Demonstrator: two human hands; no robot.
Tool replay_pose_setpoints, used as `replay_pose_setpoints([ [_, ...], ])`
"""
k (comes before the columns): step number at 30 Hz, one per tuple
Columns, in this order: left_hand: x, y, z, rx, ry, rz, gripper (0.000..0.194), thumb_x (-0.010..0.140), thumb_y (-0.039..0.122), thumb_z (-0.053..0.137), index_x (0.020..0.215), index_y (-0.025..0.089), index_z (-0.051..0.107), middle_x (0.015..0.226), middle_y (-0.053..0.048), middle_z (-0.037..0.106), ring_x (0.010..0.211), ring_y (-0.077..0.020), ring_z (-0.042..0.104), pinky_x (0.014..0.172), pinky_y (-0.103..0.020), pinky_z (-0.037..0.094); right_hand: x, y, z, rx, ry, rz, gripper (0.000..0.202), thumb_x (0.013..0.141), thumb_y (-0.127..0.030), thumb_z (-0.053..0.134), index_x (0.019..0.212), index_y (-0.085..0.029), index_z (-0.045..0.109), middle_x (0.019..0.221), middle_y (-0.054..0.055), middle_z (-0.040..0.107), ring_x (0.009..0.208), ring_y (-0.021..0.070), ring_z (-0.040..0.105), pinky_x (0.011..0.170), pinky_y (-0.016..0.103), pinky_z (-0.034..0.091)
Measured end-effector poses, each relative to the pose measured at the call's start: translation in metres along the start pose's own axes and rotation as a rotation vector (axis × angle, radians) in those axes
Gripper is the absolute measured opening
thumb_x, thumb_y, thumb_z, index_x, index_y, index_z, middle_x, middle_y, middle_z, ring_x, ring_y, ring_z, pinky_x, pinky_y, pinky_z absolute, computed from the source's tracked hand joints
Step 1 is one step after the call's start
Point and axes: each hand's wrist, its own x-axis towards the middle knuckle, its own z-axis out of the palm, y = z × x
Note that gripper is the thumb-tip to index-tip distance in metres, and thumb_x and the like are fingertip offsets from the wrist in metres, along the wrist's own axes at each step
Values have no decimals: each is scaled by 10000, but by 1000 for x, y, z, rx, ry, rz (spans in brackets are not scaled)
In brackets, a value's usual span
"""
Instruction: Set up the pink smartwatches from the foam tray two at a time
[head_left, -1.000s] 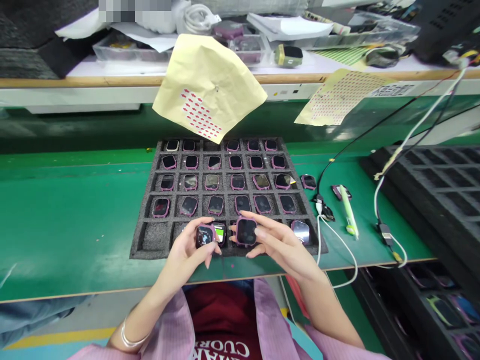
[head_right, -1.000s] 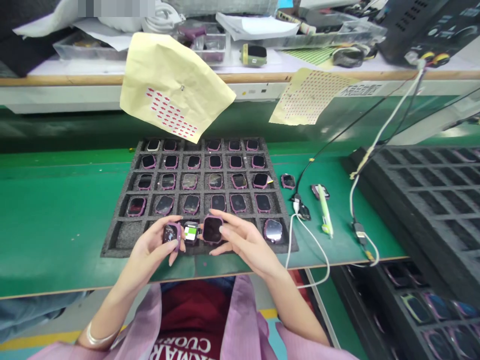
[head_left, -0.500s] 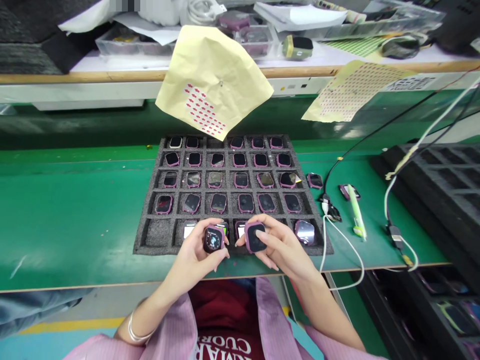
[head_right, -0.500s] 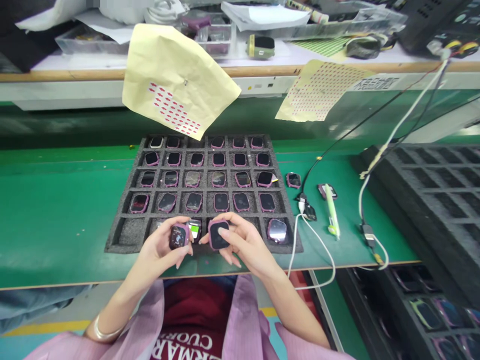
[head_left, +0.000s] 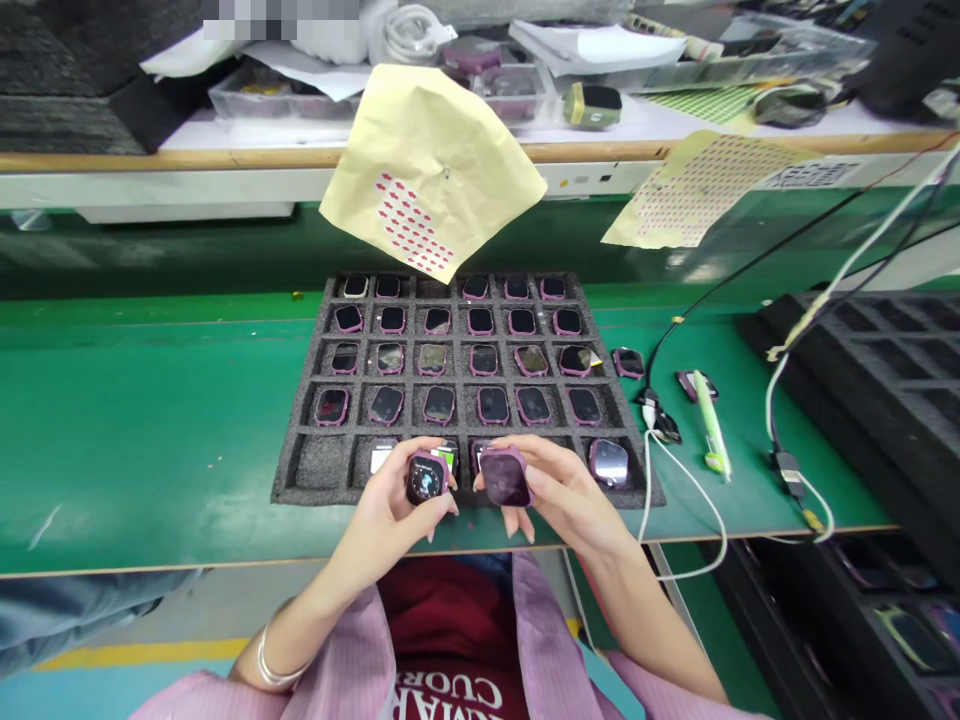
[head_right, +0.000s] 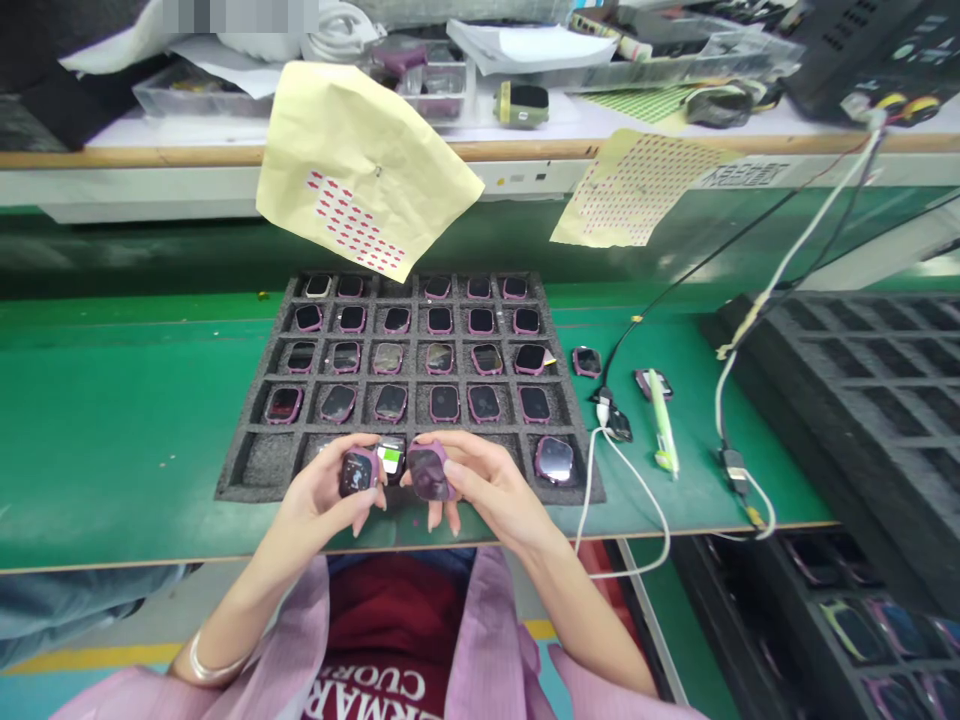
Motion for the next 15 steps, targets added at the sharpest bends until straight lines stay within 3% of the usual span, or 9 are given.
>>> replay_pose_setpoints([
  [4, -2, 1, 0, 9, 5, -11, 413, 830, 191, 648, 1201, 219, 470, 901, -22, 574, 697, -120, 608, 516, -184, 445, 0, 2, -1, 4, 10, -39, 362, 812, -438, 705, 1082, -202, 649, 871, 93, 719, 597, 164, 659, 428, 206, 487],
  [7, -4, 1, 1, 37, 17, -5, 414, 832, 184, 642, 1202, 232, 461, 931, -20, 567, 722, -119, 596, 526, -180, 438, -1, 0, 0, 9, 10, -42, 368, 776, -437, 743, 1053, -217, 640, 877, 76, 718, 767, 211, 693, 656, 310, 566],
  [9, -5, 2, 2, 75, 33, 16, 390, 833, 173, 633, 1184, 232, 471, 945, -15, 565, 715, -110, 580, 588, -194, 462, -2, -1, 2, 51, -19, -35, 352, 778, -408, 751, 1057, -237, 621, 892, 63, 720, 819, 223, 703, 773, 365, 553],
  [12, -5, 1, 3, 143, 49, 55, 339, 829, 153, 615, 1138, 223, 492, 938, -6, 558, 704, -106, 561, 691, -229, 482, -2, -2, 5, 124, -55, -32, 330, 799, -356, 743, 1084, -255, 610, 970, 67, 720, 816, 215, 714, 770, 351, 550],
  [15, -6, -3, 2, 233, 77, 90, 346, 807, 131, 606, 1122, 225, 496, 947, -4, 544, 700, -113, 544, 669, -230, 465, -3, 1, 5, 140, -59, -32, 380, 803, -332, 743, 1151, -248, 618, 1017, 85, 721, 833, 220, 719, 789, 353, 550],
])
